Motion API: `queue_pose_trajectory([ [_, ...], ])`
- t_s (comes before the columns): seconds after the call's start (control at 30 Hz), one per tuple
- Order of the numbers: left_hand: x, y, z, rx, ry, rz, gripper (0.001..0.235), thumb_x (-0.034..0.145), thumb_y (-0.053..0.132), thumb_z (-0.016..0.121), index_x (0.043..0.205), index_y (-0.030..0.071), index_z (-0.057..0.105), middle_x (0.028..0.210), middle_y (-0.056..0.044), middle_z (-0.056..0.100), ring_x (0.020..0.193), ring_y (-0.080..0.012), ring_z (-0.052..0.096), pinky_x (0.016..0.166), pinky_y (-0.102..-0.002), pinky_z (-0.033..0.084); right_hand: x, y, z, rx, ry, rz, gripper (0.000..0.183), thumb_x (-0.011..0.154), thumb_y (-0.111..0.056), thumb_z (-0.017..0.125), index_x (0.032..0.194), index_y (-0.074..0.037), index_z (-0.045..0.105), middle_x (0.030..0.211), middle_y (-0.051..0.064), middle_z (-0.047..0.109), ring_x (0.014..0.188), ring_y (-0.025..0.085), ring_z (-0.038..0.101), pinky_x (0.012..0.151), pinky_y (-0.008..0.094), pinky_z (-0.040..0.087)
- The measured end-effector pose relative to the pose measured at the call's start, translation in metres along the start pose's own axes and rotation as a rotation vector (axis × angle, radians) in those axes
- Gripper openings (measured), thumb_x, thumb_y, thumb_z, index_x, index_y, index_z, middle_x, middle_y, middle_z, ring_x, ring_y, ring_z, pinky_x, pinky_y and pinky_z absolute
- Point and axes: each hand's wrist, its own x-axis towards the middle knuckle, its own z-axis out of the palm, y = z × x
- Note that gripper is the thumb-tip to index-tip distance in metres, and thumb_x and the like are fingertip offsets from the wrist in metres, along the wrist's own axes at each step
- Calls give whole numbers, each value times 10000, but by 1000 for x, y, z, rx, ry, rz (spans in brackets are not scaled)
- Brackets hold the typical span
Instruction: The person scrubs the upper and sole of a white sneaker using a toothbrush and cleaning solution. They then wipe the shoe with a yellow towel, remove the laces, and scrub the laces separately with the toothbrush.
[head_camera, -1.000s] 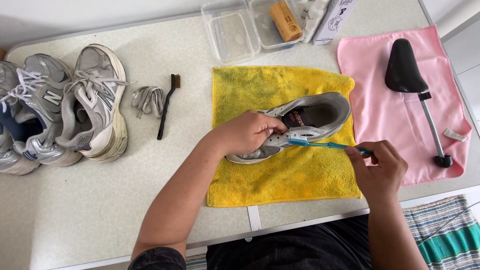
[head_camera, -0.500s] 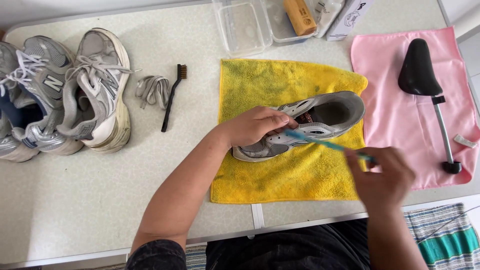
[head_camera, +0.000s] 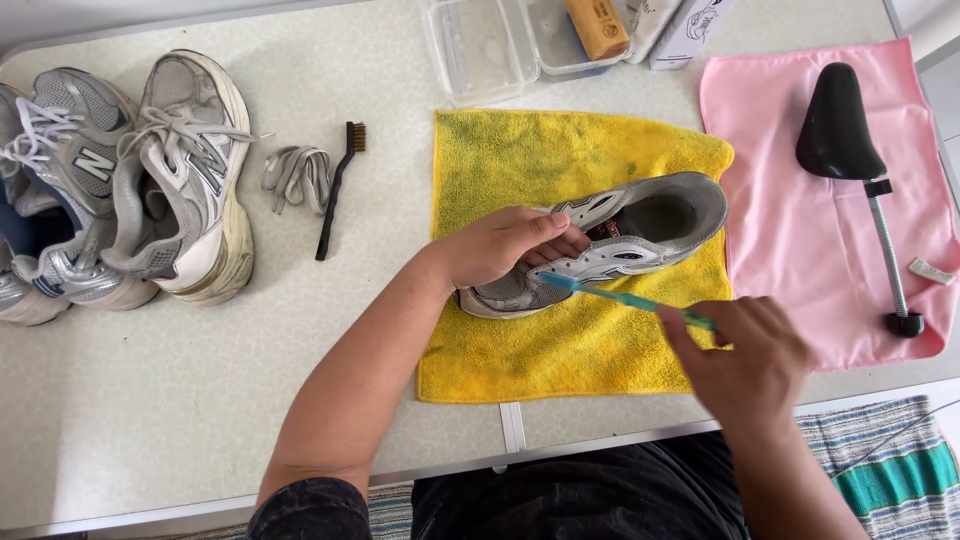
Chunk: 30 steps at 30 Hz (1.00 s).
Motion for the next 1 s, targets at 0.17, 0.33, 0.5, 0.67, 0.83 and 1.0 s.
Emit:
queue_pose_trajectory([
  [0.17,-2,3,0,-14,-1,9,689,976,581,323,1275,91,703,1225,-83,752,1131,-190,703,965,-304,535,-8,29,-3,-22,94,60,263,921,-161,1043,914,-29,816,720,46,635,702,196,572,666,341,426],
  [0.33,0,1,1,-30,3,-11,712,962,596,323,1282,79,692,1278,-103,738,1183,-212,699,1004,-318,528,0,22,-8,-48,-21,-5,250,875,-283,970,894,-78,828,714,2,683,657,155,570,615,290,440],
  [0.5,1,-3,2,-67,-4,22,688,983,575,318,1252,77,709,1213,-105,755,1118,-203,709,984,-309,543,18,3,-4,-131,-42,-42,271,905,-368,945,861,-147,794,753,-2,689,762,232,630,788,400,453],
  [0.67,-4,7,3,7,18,1,726,957,611,290,1262,110,718,1149,-77,754,1071,-185,691,947,-292,531,31,20,-22,-108,-19,-85,307,936,-279,1017,846,-65,816,683,28,668,631,182,584,644,341,429],
  [0.83,-1,4,1,4,15,-35,793,922,642,280,1297,73,686,1265,-129,744,1190,-232,710,1010,-322,544,26,-6,-10,-80,-155,14,333,904,-395,881,795,-116,736,566,-7,524,632,220,576,643,394,442],
  [1.0,-3,7,2,-4,9,11,735,954,615,289,1242,94,720,1237,-91,763,1192,-203,705,993,-307,514,25,4,-9,-156,-71,19,255,923,-336,988,863,-157,815,716,-17,669,698,181,610,746,351,446],
])
